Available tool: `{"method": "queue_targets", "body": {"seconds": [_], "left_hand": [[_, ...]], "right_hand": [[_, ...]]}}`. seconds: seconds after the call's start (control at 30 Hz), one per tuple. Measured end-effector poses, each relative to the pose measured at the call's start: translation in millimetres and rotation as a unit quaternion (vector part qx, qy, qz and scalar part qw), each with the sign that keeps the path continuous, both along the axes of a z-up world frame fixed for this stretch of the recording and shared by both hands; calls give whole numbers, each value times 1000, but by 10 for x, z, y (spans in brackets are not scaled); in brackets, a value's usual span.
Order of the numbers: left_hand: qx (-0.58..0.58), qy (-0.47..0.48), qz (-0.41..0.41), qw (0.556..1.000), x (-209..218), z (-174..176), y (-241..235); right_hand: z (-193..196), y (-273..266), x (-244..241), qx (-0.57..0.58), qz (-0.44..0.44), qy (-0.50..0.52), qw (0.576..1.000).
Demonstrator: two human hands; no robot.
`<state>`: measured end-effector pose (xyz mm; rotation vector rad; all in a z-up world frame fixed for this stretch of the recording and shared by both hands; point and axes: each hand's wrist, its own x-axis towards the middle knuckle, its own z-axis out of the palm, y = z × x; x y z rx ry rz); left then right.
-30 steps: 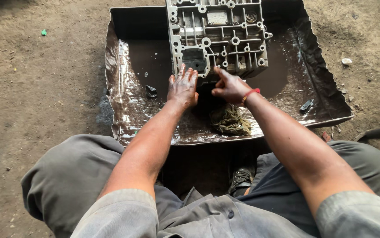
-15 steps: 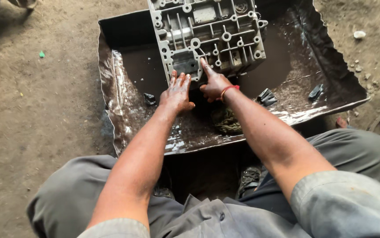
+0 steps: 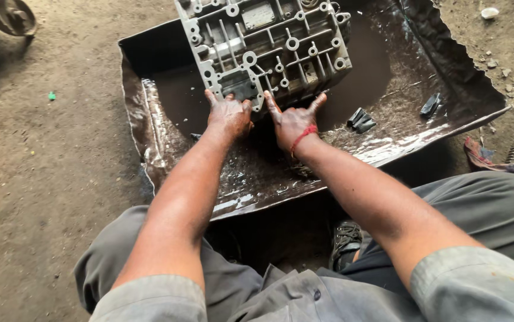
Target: The person scrubs a metal engine casing with a cloth and liquid in a tray. They repeatedly wipe the surface, squeeze the cloth, and use their fingers to clean crevices and holes in the component.
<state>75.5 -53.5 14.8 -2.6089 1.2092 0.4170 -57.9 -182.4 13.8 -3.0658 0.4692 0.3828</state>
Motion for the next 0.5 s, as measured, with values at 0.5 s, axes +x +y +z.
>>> {"method": "queue_targets", "body": {"seconds": [0.5], "left_hand": [[-114, -79, -11, 990, -43, -75, -25]], "right_hand": [[-397, 25, 13, 335, -42, -275, 900]]}}
